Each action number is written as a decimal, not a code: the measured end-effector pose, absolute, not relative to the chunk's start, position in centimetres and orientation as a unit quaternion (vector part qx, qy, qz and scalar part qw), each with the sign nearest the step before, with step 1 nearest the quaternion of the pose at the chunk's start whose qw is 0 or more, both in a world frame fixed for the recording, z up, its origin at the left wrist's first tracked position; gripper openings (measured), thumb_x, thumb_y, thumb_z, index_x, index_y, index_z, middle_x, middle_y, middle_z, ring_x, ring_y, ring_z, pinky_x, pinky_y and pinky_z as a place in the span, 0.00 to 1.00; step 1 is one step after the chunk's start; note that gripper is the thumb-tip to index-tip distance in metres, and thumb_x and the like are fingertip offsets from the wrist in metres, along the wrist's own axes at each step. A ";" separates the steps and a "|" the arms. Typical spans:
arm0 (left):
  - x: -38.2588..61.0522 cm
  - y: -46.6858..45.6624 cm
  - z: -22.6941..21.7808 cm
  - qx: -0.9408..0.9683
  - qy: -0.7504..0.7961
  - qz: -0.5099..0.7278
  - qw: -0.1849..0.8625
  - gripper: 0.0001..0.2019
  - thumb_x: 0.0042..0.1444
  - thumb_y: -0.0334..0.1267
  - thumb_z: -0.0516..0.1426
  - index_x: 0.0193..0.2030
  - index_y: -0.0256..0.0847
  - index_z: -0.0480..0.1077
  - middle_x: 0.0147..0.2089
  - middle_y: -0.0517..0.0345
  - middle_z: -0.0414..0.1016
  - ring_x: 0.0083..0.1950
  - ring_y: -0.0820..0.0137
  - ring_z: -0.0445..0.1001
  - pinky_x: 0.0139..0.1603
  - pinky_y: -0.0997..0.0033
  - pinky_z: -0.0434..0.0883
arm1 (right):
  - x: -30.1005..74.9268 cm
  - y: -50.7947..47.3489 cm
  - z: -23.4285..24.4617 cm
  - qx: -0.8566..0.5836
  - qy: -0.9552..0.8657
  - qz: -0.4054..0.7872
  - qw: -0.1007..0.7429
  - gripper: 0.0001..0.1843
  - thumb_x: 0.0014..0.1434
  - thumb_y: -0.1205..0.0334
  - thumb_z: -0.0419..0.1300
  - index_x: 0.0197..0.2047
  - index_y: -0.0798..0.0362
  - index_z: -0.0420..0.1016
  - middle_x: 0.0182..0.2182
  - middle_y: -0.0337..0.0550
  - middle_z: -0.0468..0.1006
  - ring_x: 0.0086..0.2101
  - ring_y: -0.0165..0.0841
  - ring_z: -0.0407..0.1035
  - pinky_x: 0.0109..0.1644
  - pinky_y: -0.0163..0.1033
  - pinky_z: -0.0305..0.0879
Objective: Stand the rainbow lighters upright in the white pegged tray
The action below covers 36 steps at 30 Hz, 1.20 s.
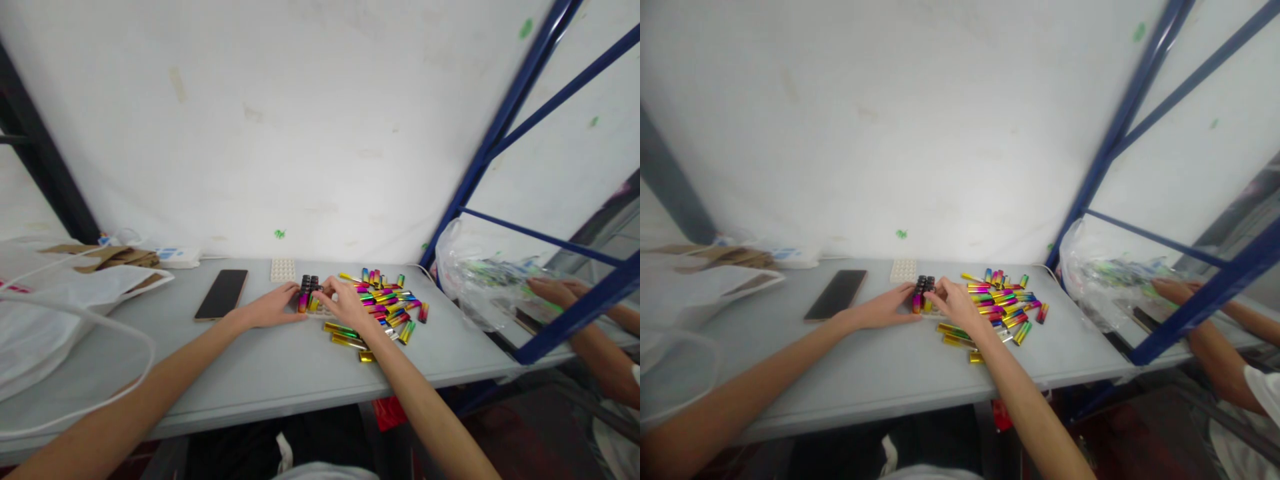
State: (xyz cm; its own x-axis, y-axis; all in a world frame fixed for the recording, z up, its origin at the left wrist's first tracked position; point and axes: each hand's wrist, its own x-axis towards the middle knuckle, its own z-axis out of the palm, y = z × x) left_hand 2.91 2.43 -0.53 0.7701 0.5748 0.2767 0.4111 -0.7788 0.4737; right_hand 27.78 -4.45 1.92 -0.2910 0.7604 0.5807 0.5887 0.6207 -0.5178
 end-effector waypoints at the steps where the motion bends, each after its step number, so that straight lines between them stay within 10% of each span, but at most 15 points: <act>1: 2.9 2.4 -0.5 0.920 0.266 0.209 0.198 0.30 0.63 0.56 0.66 0.64 0.40 0.71 0.66 0.40 0.73 0.67 0.47 0.73 0.71 0.50 0.70 | 27.8 -4.5 1.9 -0.422 -0.800 0.105 0.412 0.21 0.73 0.41 0.59 0.37 0.50 0.71 0.28 0.39 0.78 0.29 0.33 0.71 0.35 0.36 0.63; 36: 3.0 2.3 -0.2 0.922 0.259 0.208 0.197 0.30 0.63 0.57 0.64 0.64 0.41 0.70 0.67 0.41 0.73 0.67 0.47 0.73 0.71 0.51 0.70 | 26.8 -4.8 2.5 -0.498 -0.822 0.030 0.274 0.18 0.69 0.46 0.68 0.37 0.53 0.79 0.31 0.44 0.84 0.30 0.33 0.75 0.34 0.34 0.58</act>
